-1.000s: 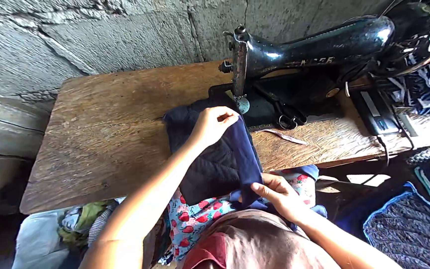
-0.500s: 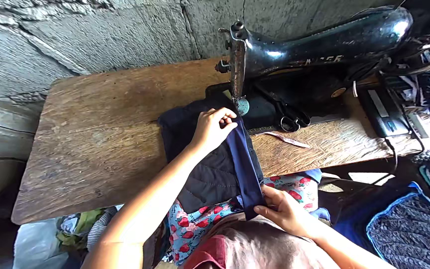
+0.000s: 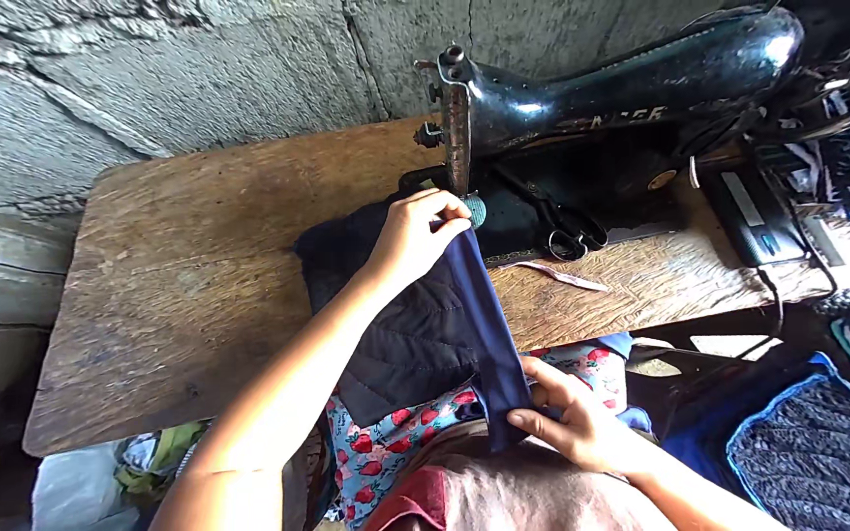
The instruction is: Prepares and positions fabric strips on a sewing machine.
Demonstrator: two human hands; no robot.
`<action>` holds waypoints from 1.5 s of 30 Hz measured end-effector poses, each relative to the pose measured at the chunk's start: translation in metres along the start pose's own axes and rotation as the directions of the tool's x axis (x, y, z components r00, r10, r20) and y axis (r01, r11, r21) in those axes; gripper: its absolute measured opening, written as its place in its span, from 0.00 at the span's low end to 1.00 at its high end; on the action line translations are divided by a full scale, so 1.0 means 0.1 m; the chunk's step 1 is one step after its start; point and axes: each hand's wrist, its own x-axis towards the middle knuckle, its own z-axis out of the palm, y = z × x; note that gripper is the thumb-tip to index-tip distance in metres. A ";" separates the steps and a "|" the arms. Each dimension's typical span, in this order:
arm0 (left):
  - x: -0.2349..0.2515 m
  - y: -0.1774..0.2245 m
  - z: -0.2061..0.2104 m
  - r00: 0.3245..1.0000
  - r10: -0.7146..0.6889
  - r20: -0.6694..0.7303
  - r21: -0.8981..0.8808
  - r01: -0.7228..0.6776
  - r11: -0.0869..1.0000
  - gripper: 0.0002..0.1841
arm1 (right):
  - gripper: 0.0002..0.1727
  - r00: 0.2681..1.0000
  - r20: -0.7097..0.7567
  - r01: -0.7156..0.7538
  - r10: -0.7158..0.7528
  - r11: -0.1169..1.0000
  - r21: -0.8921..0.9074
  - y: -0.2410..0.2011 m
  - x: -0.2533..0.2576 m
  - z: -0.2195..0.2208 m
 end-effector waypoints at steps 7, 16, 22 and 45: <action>-0.09 -0.11 0.04 0.996 -0.057 0.069 0.105 0.049 0.993 0.04 | 0.19 0.971 -0.015 -0.234 0.239 0.961 0.148 0.06 -0.01 0.06; -0.20 -0.18 -0.03 0.992 -0.082 0.094 0.150 0.067 0.986 0.02 | 0.14 0.955 0.027 -0.297 0.296 0.941 0.163 0.10 0.02 0.07; -0.27 -0.18 -0.01 0.994 -0.058 0.097 0.189 0.039 0.981 0.06 | 0.13 0.965 0.062 -0.263 0.256 0.955 0.137 0.09 -0.03 0.07; -0.51 -0.23 -0.07 0.960 0.074 0.269 0.308 -0.158 0.938 0.22 | 0.18 0.983 0.030 0.137 -0.181 0.618 -0.774 -0.30 0.60 -0.72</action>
